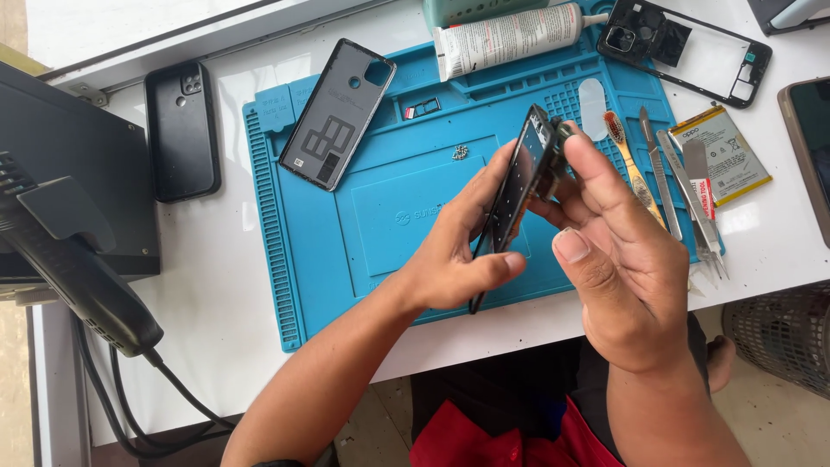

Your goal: Disassembling a mobile phone to remove the battery and screen using specialized repair tools

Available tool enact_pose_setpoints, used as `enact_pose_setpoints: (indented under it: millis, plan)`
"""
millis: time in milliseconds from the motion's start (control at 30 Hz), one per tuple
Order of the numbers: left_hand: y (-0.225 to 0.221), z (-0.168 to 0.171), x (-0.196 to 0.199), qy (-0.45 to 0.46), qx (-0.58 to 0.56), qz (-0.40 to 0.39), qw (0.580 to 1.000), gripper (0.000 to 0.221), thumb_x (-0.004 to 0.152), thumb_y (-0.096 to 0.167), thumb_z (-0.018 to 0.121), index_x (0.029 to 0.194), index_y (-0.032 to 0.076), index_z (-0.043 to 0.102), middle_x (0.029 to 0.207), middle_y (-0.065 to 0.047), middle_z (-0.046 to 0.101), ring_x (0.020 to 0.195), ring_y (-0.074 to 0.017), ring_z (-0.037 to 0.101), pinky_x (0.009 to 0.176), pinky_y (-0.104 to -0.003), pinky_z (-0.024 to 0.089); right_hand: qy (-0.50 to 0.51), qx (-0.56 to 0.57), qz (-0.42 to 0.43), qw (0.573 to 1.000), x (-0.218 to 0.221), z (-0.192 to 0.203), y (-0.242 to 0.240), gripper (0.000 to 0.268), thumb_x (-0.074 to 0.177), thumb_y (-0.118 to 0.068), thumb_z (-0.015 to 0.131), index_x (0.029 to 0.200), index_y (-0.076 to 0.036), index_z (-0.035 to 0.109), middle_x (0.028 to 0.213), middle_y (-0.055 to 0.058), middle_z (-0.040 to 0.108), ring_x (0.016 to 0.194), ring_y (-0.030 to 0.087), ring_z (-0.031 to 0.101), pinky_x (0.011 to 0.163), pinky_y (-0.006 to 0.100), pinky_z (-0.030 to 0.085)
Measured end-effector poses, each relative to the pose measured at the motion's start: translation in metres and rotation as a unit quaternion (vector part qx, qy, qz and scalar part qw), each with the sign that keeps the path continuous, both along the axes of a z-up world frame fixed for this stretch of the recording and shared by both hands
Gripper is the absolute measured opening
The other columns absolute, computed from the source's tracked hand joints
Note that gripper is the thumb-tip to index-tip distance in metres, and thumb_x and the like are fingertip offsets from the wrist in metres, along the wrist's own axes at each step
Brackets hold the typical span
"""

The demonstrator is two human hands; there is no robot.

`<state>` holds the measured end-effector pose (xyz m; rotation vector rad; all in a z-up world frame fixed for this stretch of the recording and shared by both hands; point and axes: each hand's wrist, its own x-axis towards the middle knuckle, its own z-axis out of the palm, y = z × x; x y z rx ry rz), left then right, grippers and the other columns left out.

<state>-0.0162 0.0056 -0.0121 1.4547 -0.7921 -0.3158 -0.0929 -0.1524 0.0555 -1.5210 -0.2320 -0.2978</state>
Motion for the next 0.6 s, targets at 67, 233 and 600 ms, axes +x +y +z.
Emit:
enact_pose_setpoints:
  millis: [67,233,600]
  plan:
    - [0.001,0.001,0.002,0.084,-0.023,-0.037,0.996,0.097,0.085,0.035,0.063,0.167,0.009,0.018,0.158,-0.008,0.040,0.102,-0.0186,0.051,0.092,-0.033,0.052,-0.001,0.002,0.007,1.000,-0.001,0.001,-0.003,0.062,0.103,-0.015,0.047,0.156,0.007,0.025,0.168,0.028,0.029,0.153,0.047,0.045,0.123,0.054,0.049]
    - [0.005,-0.008,0.011,0.205,-0.120,-0.141,0.961,0.070,0.083,0.041,0.059,0.141,0.003,0.052,0.097,-0.014,0.061,0.076,-0.0183,0.051,0.070,-0.029,0.043,0.028,-0.012,-0.036,0.999,0.001,0.010,-0.004,0.056,0.101,-0.011,0.048,0.151,0.008,0.031,0.160,0.028,0.040,0.142,0.048,0.058,0.112,0.050,0.057]
    - [0.006,-0.009,0.010,0.482,-0.268,-0.330,0.766,0.083,0.086,0.031,0.070,0.155,-0.005,0.041,0.142,-0.029,0.058,0.107,-0.0372,0.067,0.085,-0.042,0.056,0.005,-0.186,-0.158,0.970,0.009,-0.014,-0.027,0.037,0.099,0.006,0.074,0.132,0.012,0.056,0.125,0.023,0.062,0.089,0.023,0.067,0.074,0.027,0.053]
